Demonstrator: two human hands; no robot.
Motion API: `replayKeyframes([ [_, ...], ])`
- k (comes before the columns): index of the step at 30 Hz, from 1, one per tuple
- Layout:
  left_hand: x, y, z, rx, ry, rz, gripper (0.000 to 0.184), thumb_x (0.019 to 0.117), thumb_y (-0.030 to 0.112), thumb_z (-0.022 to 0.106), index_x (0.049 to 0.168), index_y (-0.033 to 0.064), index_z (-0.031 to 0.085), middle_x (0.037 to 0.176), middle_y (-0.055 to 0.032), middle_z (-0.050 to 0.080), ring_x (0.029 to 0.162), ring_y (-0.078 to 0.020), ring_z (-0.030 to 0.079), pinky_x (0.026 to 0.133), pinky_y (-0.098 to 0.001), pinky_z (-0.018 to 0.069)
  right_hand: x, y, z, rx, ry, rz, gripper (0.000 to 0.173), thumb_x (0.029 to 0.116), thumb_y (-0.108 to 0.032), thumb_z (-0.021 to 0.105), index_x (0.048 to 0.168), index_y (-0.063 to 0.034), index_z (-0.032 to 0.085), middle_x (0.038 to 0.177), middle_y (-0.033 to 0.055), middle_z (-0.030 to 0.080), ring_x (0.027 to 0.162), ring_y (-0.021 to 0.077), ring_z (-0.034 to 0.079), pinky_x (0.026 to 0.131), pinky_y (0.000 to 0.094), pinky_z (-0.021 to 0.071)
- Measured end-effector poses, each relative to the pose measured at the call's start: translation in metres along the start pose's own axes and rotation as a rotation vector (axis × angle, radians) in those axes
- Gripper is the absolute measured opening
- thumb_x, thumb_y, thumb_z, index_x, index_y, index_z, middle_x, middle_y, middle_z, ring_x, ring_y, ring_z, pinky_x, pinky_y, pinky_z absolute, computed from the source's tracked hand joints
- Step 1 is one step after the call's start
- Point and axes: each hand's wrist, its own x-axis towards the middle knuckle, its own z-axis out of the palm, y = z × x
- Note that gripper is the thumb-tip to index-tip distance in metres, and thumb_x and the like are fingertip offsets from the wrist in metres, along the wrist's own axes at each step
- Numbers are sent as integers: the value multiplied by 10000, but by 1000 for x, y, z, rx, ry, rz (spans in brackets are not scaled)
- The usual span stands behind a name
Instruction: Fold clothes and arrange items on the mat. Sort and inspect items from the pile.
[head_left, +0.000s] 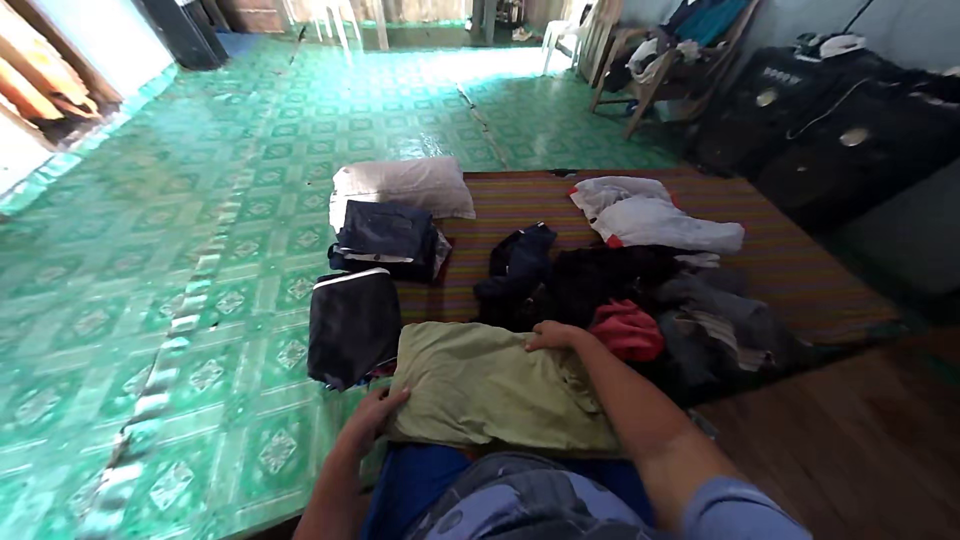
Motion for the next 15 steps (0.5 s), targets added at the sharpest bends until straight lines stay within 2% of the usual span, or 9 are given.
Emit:
replayKeyframes([
  [3,-3,7,-3,-42,-116,11,548,958,293,721,1378,0,527,1175,-217,684,1035,-321,697,893,-505,586,-8,3,-10,70,46,-9,552,950,-445,715,1210,37,641,1179,251,646,1093,359,626,981,576,476],
  [6,-8,12,0,-91,-194,48,497,938,232,727,1344,2,555,1114,-189,712,978,-297,714,864,-488,598,-15,5,-20,82,8,14,558,933,-482,719,1137,35,672,1103,228,674,1026,334,650,945,576,496],
  [9,-12,24,1,-163,-202,142,510,941,150,710,1400,29,525,1161,-184,704,1008,-294,708,878,-490,595,-30,0,-41,54,-37,-9,509,923,-451,741,1136,8,684,1083,199,687,999,307,660,930,563,507],
  [12,-26,61,4,-164,-142,372,453,929,64,693,1358,9,557,1131,-155,716,970,-246,719,847,-441,614,-62,-17,-79,59,55,-113,430,931,-360,752,1158,-4,671,1069,186,682,974,289,658,913,537,521],
  [14,-42,100,7,-97,-54,575,417,927,30,694,1328,-3,583,1133,-120,721,976,-187,721,865,-390,617,-93,-30,-107,145,208,-171,362,954,-275,736,1173,3,659,1081,182,674,974,270,650,919,503,523],
  [15,-54,122,9,-52,-9,684,404,929,24,694,1319,-5,593,1144,-104,722,1000,-158,718,892,-362,614,-105,-32,-120,191,320,-213,327,948,-245,746,1142,6,668,1058,182,678,957,273,652,903,505,528],
])
